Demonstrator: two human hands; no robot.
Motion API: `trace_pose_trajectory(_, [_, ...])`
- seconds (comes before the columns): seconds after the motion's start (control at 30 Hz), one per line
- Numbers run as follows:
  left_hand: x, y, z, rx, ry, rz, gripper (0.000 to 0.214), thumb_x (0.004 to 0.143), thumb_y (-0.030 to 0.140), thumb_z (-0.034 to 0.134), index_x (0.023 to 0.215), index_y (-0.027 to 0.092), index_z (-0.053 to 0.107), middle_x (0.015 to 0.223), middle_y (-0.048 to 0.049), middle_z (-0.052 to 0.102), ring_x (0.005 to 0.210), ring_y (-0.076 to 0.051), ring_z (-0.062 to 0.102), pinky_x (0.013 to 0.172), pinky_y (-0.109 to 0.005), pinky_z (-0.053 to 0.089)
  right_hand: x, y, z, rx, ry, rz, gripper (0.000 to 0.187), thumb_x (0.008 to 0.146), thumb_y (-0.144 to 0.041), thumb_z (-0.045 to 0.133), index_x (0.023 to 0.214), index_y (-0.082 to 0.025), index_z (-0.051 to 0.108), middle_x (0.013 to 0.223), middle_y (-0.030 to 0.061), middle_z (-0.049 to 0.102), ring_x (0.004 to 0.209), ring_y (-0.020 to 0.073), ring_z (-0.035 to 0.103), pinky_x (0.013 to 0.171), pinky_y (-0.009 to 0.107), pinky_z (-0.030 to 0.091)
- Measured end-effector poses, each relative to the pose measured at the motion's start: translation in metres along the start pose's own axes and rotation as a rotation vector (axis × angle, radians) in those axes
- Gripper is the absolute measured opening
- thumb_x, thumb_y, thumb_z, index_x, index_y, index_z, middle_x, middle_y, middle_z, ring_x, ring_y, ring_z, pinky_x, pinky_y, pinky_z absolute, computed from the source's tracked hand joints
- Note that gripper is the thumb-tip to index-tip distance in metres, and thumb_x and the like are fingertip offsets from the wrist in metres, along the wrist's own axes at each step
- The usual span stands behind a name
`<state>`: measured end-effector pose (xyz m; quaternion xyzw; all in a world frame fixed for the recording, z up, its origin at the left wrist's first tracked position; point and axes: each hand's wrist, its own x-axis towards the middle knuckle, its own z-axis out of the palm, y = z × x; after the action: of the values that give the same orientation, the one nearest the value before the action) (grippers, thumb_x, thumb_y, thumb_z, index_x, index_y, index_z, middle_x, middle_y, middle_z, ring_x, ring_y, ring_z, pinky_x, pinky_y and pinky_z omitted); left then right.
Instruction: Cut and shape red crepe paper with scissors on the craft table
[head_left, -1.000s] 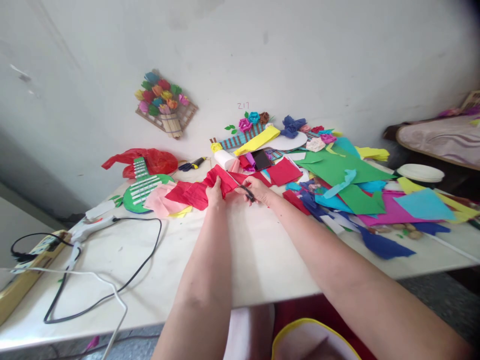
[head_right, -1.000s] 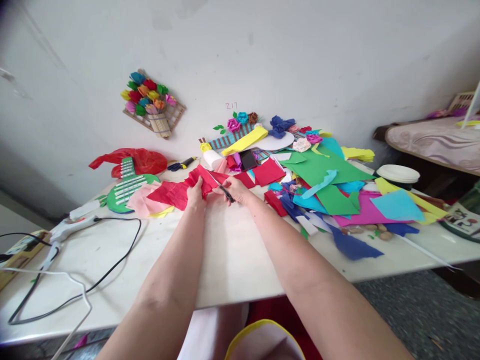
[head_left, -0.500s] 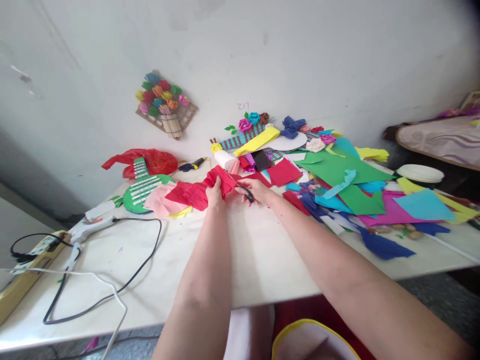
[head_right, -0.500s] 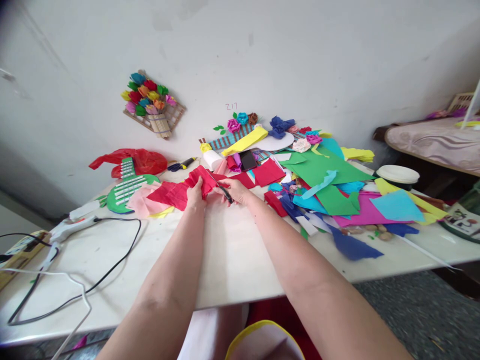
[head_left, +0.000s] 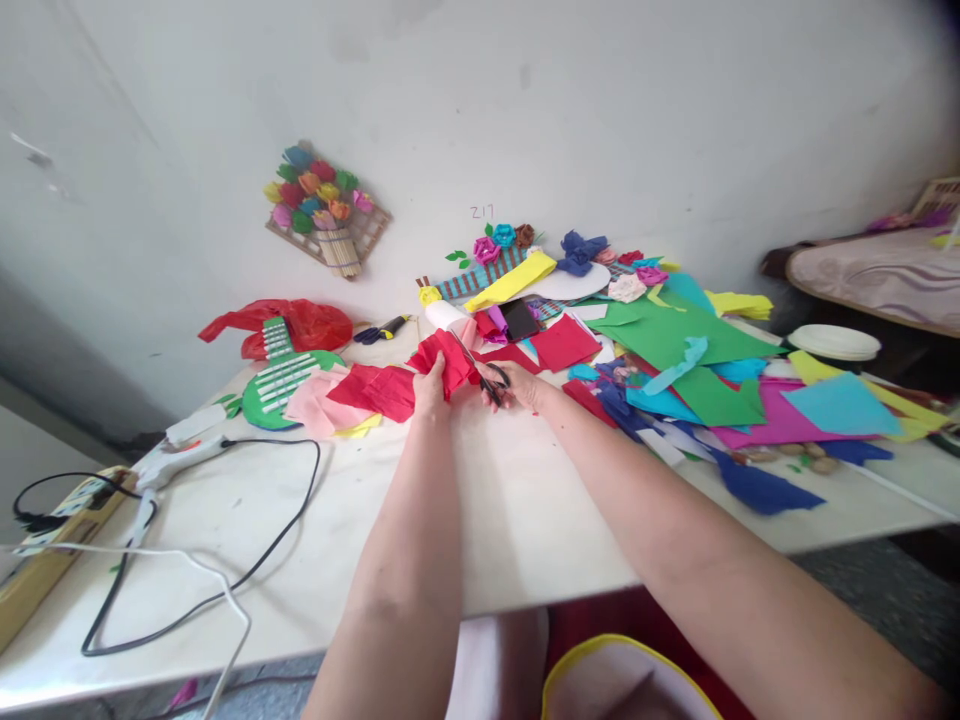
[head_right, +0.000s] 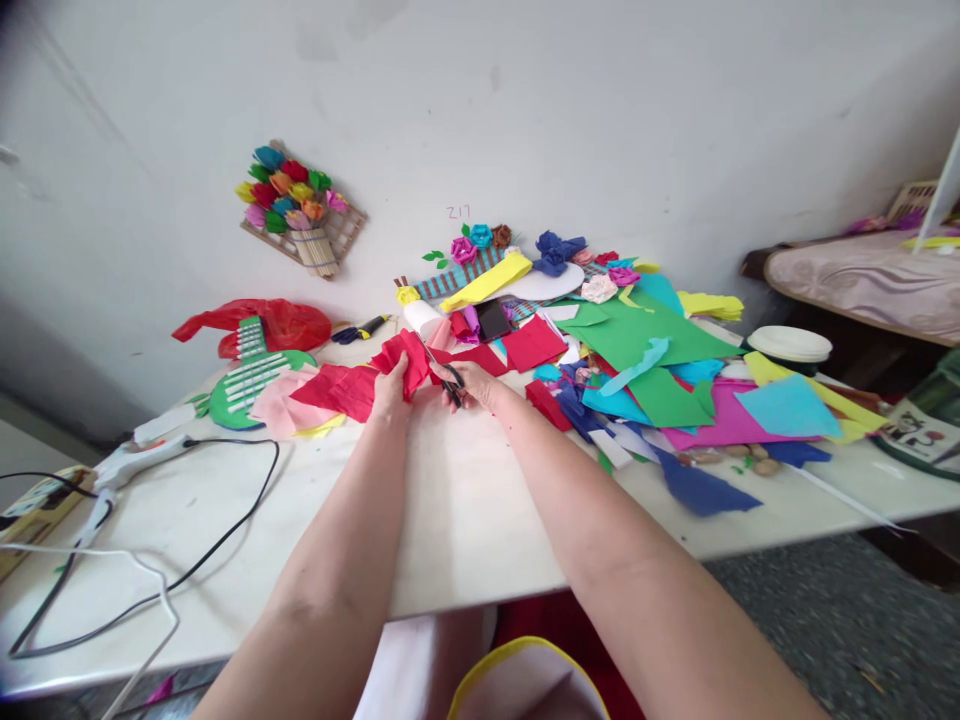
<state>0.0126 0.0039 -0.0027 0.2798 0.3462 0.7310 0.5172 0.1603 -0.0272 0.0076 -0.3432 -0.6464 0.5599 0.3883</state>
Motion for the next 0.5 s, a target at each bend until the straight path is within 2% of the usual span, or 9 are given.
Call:
trace_pose_trajectory(0.27, [-0.0017,-0.0013,-0.0025,0.002,-0.087,0.002,0.022,0.069,0.022,0.066,0.085,0.009,0.060,0.078,-0.0114,0.067,0.068,-0.020,0.065,0.071,-0.035,0.052,0.0013,0.0012,0.0003,-0.013,0.031,0.027,0.047,0.070,-0.063,0.050,0.073,-0.016,0.045,0.052,0.0012,0.059,0.037,0.0095,0.053,0.028,0.015,0.027])
trace_pose_trajectory(0.5, [-0.0022,-0.0020,-0.0018,0.015,-0.071,0.014,0.022,0.069,0.021,0.066,0.085,0.009,0.060,0.077,-0.0107,0.067,0.069,-0.019,0.065,0.071,-0.032,0.052,0.0017,0.0028,0.0015,-0.021,0.043,-0.008,0.046,0.071,-0.062,0.050,0.072,-0.016,0.047,0.054,0.0005,0.058,0.038,0.0080,0.052,0.029,0.015,0.028])
